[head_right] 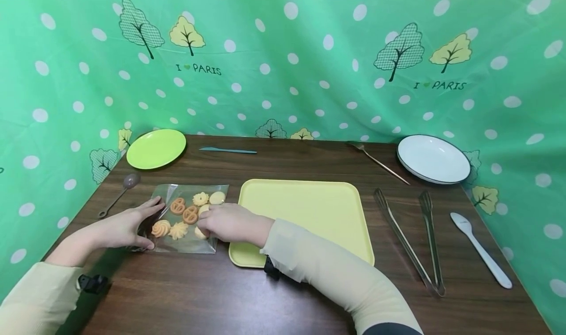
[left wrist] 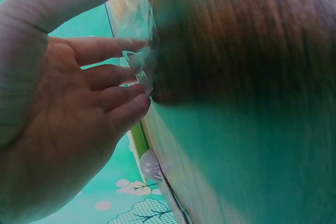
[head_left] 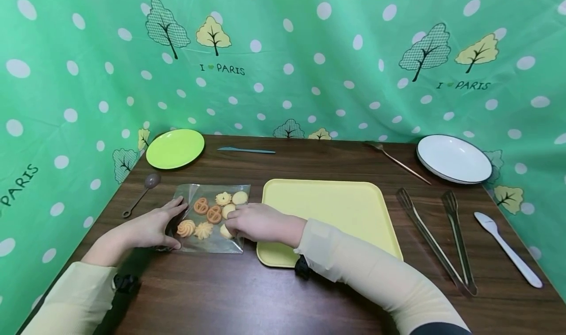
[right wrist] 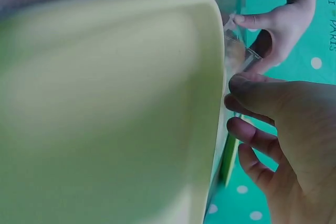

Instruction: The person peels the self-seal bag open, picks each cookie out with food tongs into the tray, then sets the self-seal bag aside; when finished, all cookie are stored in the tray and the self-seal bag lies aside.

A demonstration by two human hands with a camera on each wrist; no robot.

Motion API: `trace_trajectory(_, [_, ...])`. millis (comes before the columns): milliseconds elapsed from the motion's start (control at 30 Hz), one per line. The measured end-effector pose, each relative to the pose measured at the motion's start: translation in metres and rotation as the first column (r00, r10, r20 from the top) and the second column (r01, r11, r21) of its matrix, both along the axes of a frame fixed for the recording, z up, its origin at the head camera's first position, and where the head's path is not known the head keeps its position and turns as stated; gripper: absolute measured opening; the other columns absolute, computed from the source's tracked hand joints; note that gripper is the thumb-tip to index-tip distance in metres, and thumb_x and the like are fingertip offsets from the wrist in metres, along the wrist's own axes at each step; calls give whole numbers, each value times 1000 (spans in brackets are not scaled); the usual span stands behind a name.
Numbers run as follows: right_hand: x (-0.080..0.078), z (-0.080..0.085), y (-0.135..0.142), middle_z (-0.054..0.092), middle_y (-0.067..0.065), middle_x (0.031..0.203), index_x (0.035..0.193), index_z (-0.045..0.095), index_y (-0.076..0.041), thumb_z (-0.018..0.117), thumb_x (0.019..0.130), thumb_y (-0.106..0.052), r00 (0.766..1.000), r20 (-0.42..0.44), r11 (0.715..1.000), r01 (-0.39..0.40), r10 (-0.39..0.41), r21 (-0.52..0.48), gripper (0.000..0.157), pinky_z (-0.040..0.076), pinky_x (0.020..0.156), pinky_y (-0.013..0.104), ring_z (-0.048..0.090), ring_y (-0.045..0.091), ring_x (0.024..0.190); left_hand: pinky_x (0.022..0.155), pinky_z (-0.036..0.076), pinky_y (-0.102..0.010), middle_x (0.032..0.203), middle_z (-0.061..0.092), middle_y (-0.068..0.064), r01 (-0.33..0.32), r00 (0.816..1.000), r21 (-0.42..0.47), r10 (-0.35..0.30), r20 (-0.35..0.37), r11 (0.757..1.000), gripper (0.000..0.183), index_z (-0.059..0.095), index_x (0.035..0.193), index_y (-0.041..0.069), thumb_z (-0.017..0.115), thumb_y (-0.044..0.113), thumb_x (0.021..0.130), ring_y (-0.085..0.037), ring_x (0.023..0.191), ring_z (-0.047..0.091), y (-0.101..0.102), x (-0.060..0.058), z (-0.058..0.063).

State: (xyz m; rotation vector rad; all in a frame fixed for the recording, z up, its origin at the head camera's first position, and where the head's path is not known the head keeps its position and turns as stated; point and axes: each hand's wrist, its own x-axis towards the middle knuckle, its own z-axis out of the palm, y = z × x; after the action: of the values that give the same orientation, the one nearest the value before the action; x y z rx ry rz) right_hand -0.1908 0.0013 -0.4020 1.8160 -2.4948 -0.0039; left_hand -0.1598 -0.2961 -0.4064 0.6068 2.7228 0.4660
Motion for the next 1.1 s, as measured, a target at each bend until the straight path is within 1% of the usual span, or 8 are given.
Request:
trace_trajectory(167, [-1, 2, 8, 51, -14, 82, 78, 54, -25, 60, 89, -16, 1000, -14, 1000, -15, 15, -7, 16, 36, 64, 22, 45, 9, 81, 97, 33, -63, 150, 17, -34, 5, 1000, -1, -5, 9, 1000, 103, 33, 142, -8, 83, 43, 67, -52, 131, 29, 2, 0, 3])
trace_trajectory(433, [-1, 11, 24, 51, -15, 80, 78, 55, -24, 61, 89, -11, 999, 50, 1000, 8, -8, -7, 18, 33, 61, 21, 43, 8, 80, 97, 31, -65, 149, 17, -35, 0, 1000, -4, 0, 12, 1000, 103, 32, 142, -8, 83, 43, 67, -51, 130, 32, 3, 0, 3])
trace_trajectory(533, [-1, 12, 29, 53, -14, 82, 79, 58, -23, 63, 88, -10, 998, 70, 1000, 4, -4, -2, 17, 37, 65, 21, 45, 10, 81, 97, 29, -66, 150, 17, -34, -4, 1000, -5, 5, 15, 1000, 103, 32, 142, -7, 83, 42, 67, -51, 131, 30, 3, 0, 2])
trace_trajectory(600, [-2, 11, 29, 55, -13, 89, 83, 60, -24, 67, 85, -12, 997, 82, 1000, -3, 3, -3, 14, 41, 71, 22, 49, 10, 88, 97, 30, -65, 150, 16, -34, -5, 1000, -6, 5, 15, 1000, 103, 31, 142, -7, 83, 42, 68, -52, 131, 29, 3, 0, 1])
trace_trajectory(733, [-6, 11, 27, 57, -12, 106, 91, 63, -24, 71, 80, -7, 992, 127, 1000, -17, 19, -18, 22, 43, 85, 26, 50, 12, 104, 97, 30, -66, 150, 16, -34, -6, 1000, 0, 6, 10, 1000, 103, 31, 142, -8, 83, 42, 68, -52, 131, 29, 2, 0, 1])
trace_trajectory(800, [-8, 11, 24, 57, -12, 111, 93, 64, -25, 68, 80, -4, 990, 142, 1000, -19, 21, -21, 25, 43, 87, 27, 50, 12, 104, 98, 28, -67, 150, 15, -34, -6, 1000, 1, 6, 12, 1000, 103, 31, 142, -8, 83, 42, 68, -50, 132, 29, 1, 0, 1])
trace_trajectory(967, [-13, 10, 15, 60, -13, 108, 96, 65, -25, 57, 84, 3, 991, 132, 1000, 7, -7, 3, 31, 44, 80, 26, 51, 11, 96, 98, 27, -67, 150, 15, -34, -5, 1000, -3, 5, 16, 1000, 105, 31, 142, -9, 83, 43, 67, -50, 133, 26, 0, 0, -1])
trace_trajectory(1100, [-18, 9, 9, 61, -14, 100, 93, 65, -26, 56, 89, 1, 993, 106, 998, 44, -48, 39, 28, 43, 73, 25, 51, 10, 91, 98, 28, -66, 150, 15, -34, 4, 1000, -2, -4, 15, 1000, 106, 30, 142, -9, 82, 44, 67, -51, 134, 24, -1, -1, -5])
